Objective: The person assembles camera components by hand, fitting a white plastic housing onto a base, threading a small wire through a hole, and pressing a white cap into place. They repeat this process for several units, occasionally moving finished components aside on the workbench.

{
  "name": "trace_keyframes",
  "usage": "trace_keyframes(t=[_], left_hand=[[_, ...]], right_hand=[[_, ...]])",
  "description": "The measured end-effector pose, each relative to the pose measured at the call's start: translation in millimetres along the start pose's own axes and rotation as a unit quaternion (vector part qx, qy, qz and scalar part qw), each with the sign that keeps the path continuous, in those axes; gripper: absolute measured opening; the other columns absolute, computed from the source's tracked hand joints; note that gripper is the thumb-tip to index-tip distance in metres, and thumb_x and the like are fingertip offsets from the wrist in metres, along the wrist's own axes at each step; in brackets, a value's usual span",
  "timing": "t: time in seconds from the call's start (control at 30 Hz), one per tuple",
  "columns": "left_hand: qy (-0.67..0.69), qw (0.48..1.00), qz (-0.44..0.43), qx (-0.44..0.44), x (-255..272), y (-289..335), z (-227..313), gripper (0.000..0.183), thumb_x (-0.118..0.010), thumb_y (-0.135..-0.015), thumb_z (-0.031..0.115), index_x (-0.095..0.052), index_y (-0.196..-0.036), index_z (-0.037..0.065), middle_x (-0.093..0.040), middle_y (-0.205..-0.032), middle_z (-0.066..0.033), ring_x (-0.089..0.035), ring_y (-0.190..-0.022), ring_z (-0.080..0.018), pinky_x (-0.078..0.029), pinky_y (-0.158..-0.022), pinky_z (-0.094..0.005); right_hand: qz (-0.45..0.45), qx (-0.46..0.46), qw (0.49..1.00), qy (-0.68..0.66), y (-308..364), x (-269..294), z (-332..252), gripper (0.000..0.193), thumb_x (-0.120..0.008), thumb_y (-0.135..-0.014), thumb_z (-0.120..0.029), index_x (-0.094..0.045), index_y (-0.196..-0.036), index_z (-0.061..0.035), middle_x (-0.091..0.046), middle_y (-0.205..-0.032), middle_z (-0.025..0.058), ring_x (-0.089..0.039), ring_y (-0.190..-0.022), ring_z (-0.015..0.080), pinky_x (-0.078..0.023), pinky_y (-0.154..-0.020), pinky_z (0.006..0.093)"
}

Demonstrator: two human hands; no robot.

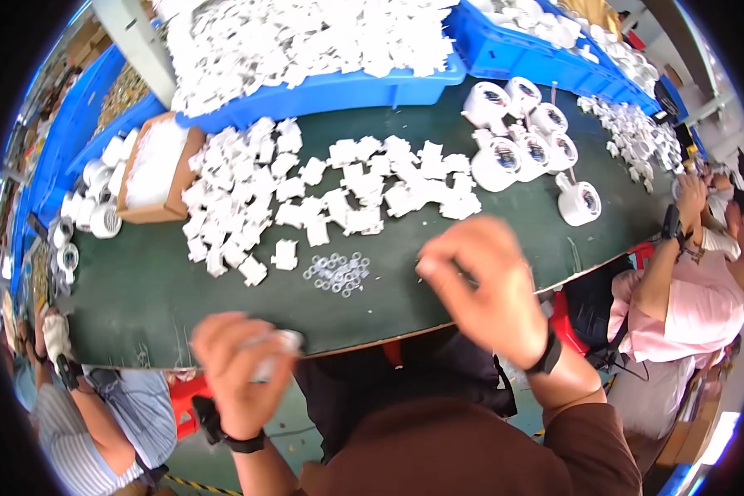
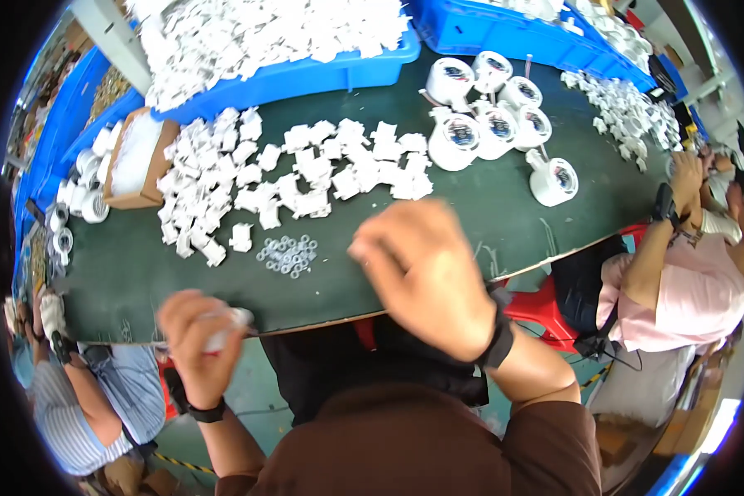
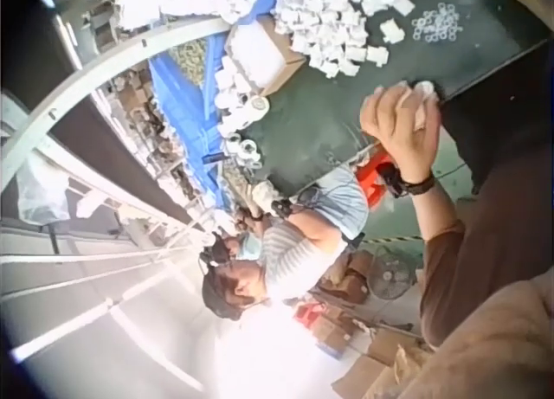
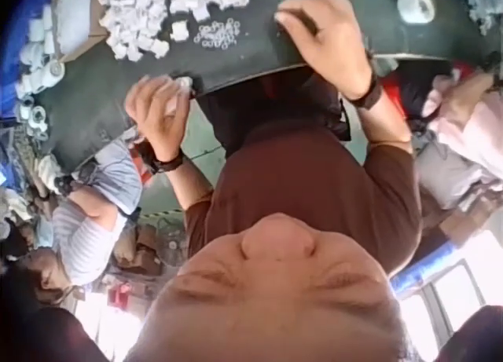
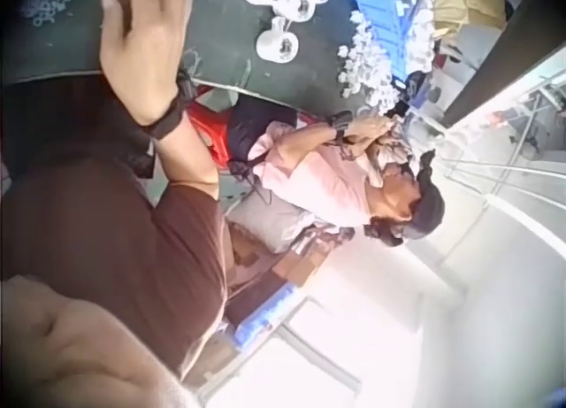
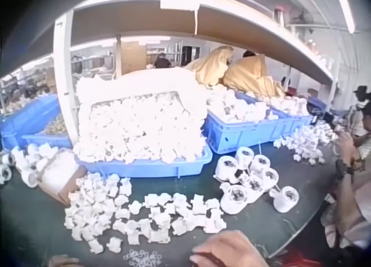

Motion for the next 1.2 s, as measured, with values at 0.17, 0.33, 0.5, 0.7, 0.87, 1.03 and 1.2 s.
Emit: trace_keyframes(t=[0.17,0.33,0.5,0.7,0.87,1.03,1.2], left_hand=[[-0.255,0.948,0.127,0.141,11.7,8.5,-31.1,0.075,-0.083,-0.080,0.023,-0.054,-0.149,0.015,-0.030,-0.164,-0.0182,-0.025,-0.150,-0.0423,-0.025,-0.118,-0.0549],[-0.144,0.967,0.145,0.152,-13.8,2.3,-4.0,0.077,-0.078,-0.085,0.024,-0.046,-0.153,0.006,-0.029,-0.161,-0.0244,-0.030,-0.145,-0.0412,-0.024,-0.117,-0.0541],[0.012,0.988,0.046,0.148,-26.6,2.8,23.0,0.046,-0.075,-0.085,0.012,-0.065,-0.128,0.003,-0.056,-0.137,-0.0187,-0.050,-0.125,-0.0360,-0.038,-0.106,-0.0456],[0.284,0.951,0.002,0.120,-57.2,-23.8,56.9,0.061,-0.065,-0.093,0.017,-0.045,-0.146,-0.005,-0.044,-0.148,-0.0255,-0.046,-0.133,-0.0392,-0.036,-0.113,-0.0455],[0.408,0.889,0.034,0.203,-76.9,-20.1,66.2,0.051,-0.058,-0.100,0.008,-0.039,-0.144,-0.008,-0.041,-0.148,-0.0254,-0.044,-0.132,-0.0389,-0.032,-0.114,-0.0455],[0.244,0.960,0.022,0.136,-67.0,-21.3,68.8,0.042,-0.060,-0.094,0.008,-0.049,-0.133,-0.003,-0.048,-0.139,-0.0220,-0.046,-0.123,-0.0365,-0.037,-0.107,-0.0454],[0.173,0.984,0.026,0.044,-65.5,-27.9,72.1,0.046,-0.069,-0.083,0.007,-0.056,-0.127,0.002,-0.056,-0.128,-0.0174,-0.050,-0.112,-0.0365,-0.039,-0.096,-0.0448]], right_hand=[[0.090,-0.078,0.933,0.340,-27.5,49.7,79.5,0.062,-0.086,-0.079,-0.031,-0.064,-0.133,-0.0105,-0.049,-0.140,0.0152,-0.041,-0.130,0.0378,-0.033,-0.108,0.0518],[0.055,-0.078,0.945,0.313,-33.4,55.2,104.1,0.062,-0.087,-0.077,-0.035,-0.065,-0.130,-0.0127,-0.048,-0.141,0.0134,-0.039,-0.134,0.0378,-0.028,-0.112,0.0543],[0.124,-0.020,0.974,0.189,-15.6,55.6,43.9,0.069,-0.091,-0.066,-0.008,-0.064,-0.129,-0.0101,-0.057,-0.126,0.0126,-0.052,-0.120,0.0339,-0.042,-0.103,0.0421],[-0.053,0.039,0.989,-0.131,35.0,-13.1,-19.7,0.069,-0.083,-0.071,0.004,-0.057,-0.134,-0.0038,-0.058,-0.137,0.0226,-0.060,-0.122,0.0400,-0.050,-0.101,0.0436],[-0.044,0.006,0.975,-0.220,47.6,-46.0,-37.9,0.056,-0.076,-0.080,0.007,-0.061,-0.133,-0.0036,-0.057,-0.136,0.0237,-0.064,-0.108,0.0386,-0.055,-0.090,0.0423],[-0.111,0.014,0.961,-0.253,30.1,-32.4,-29.8,0.038,-0.072,-0.089,0.000,-0.067,-0.126,-0.0038,-0.062,-0.124,0.0137,-0.061,-0.106,0.0223,-0.050,-0.088,0.0341],[-0.111,-0.033,0.940,-0.321,8.7,-31.2,-43.6,0.033,-0.075,-0.088,0.001,-0.069,-0.119,-0.0057,-0.056,-0.092,0.0016,-0.051,-0.080,0.0103,-0.043,-0.071,0.0244]])
Point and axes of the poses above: each hand's wrist, its own y-axis away from the middle knuckle, its own x-axis out of the back of the hand, z = x × y, the point moved 5 cm from there along -y, towards the middle knuckle
